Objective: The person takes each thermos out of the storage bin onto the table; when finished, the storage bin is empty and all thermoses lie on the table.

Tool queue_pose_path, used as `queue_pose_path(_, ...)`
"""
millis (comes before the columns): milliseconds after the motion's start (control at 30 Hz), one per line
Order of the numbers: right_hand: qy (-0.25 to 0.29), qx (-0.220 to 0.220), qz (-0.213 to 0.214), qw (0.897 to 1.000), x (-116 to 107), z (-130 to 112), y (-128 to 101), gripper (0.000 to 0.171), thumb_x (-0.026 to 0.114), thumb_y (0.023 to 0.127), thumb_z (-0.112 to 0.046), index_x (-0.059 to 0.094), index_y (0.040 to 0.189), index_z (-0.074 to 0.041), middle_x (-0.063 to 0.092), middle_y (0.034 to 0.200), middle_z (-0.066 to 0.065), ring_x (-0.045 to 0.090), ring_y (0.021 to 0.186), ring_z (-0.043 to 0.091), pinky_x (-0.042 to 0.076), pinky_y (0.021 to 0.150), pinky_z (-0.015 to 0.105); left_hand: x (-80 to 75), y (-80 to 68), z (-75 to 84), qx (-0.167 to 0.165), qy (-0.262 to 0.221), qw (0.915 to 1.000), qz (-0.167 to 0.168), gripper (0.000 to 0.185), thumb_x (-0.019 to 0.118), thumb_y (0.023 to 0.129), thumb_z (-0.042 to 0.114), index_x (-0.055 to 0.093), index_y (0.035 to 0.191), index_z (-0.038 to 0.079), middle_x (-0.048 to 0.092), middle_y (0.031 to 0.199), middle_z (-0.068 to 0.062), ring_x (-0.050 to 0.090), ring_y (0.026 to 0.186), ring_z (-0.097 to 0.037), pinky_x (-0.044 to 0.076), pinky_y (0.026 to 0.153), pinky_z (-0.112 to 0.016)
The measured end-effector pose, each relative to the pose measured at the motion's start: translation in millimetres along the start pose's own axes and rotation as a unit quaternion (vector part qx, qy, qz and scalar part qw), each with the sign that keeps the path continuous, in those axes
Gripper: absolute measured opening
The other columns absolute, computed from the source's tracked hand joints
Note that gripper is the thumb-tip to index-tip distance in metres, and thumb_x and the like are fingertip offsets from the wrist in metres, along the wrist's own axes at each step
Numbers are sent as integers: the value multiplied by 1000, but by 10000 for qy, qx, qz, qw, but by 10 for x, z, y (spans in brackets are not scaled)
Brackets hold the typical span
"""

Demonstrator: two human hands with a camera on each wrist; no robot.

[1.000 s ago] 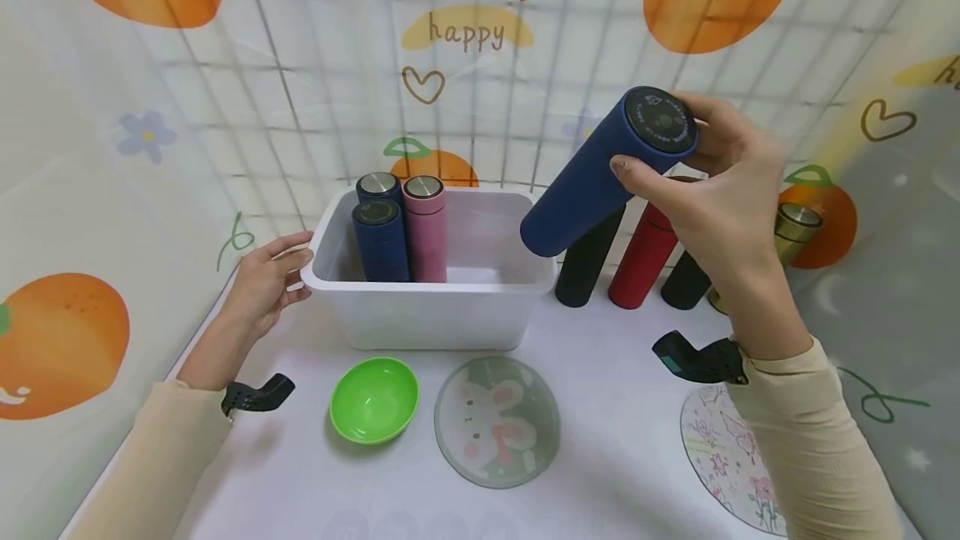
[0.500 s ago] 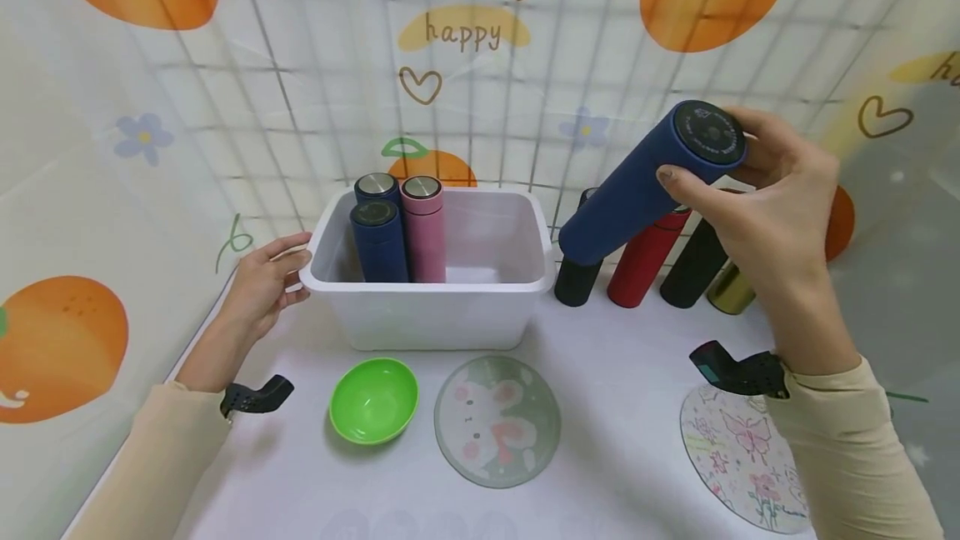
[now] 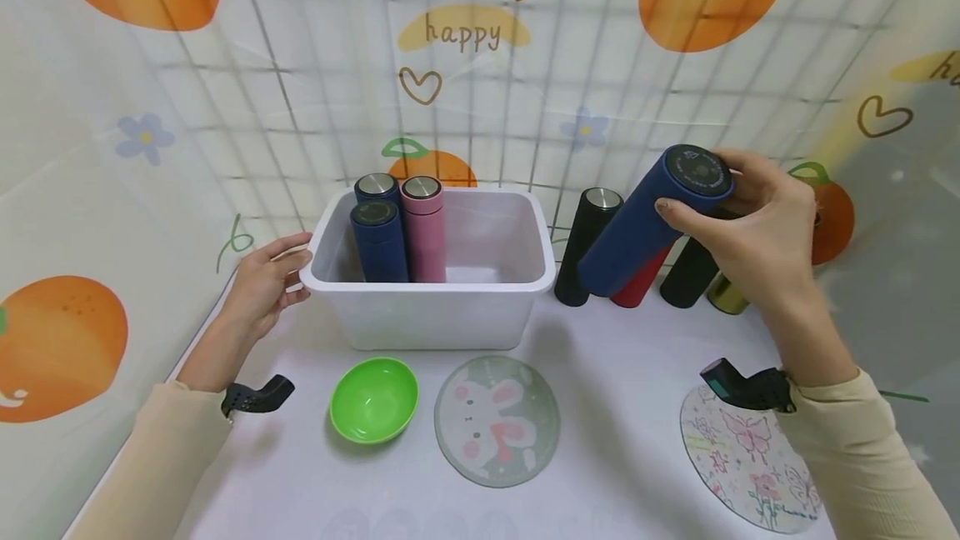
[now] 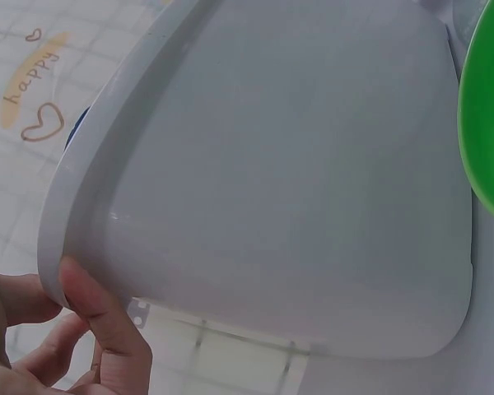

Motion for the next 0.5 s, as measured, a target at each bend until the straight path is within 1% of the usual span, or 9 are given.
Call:
queue_pose_path(67, -100, 114, -126, 9998, 31, 54, -23, 58, 89, 77, -25, 67, 130, -15, 69, 101, -11, 66, 86, 0, 50, 70, 14, -2, 3, -2, 6, 23, 10000, 28, 49, 65, 99, 12, 46, 143, 1, 63, 113, -4, 65, 77, -14, 54, 58, -23)
queue_pose_path(167, -262, 232, -287, 9990, 85, 142, -60, 60, 88, 78, -30, 65, 132, -16, 70, 104, -4, 65, 86, -1, 49, 70, 13, 1, 10, -2, 35, 77, 10000, 45, 50, 65, 98, 12, 47, 144, 2, 63, 114, -4, 66, 78, -15, 55, 58, -23)
queue_pose_path(300, -434, 220, -456, 9978, 191, 261, -101, 62, 88, 78, -33, 64, 132, -13, 71, 107, 8, 64, 82, 0, 49, 67, 14, 3, 10, -4, 40, 114, 9999, 45, 50, 66, 98, 13, 48, 143, 2, 62, 116, -5, 66, 78, -15, 55, 58, -23)
queue_pose_path(367, -466, 161, -560, 9972, 258, 314, -112, 63, 88, 77, -33, 64, 132, -12, 71, 107, 12, 63, 80, 2, 48, 66, 15, 0, 5, -5, 31, 109, 9999, 44, 50, 66, 98, 13, 48, 143, 2, 62, 117, -6, 66, 78, -15, 55, 58, -23)
queue_pose_path(433, -511, 133, -672, 9963, 326, 368, -117, 64, 88, 77, -34, 64, 132, -11, 72, 107, 13, 63, 80, 3, 48, 66, 17, -5, 1, -11, 25, 109, 9999, 45, 50, 65, 98, 13, 47, 143, 2, 61, 117, -6, 66, 78, -15, 55, 58, -23)
queue_pose_path(500, -551, 163, -780, 9953, 388, 427, -123, 66, 88, 77, -36, 64, 133, -11, 72, 107, 13, 63, 82, 5, 47, 69, 22, -5, -1, -18, 21, 114, 9999, 52, 50, 65, 99, 13, 47, 144, 2, 61, 118, -6, 66, 78, -15, 54, 58, -23)
Point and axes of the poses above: each hand's wrist, its own y-axis towards the middle knuckle, its own x-axis out of the palm, z = x × y, the point moved 5 cm from there along y, towards the middle knuckle
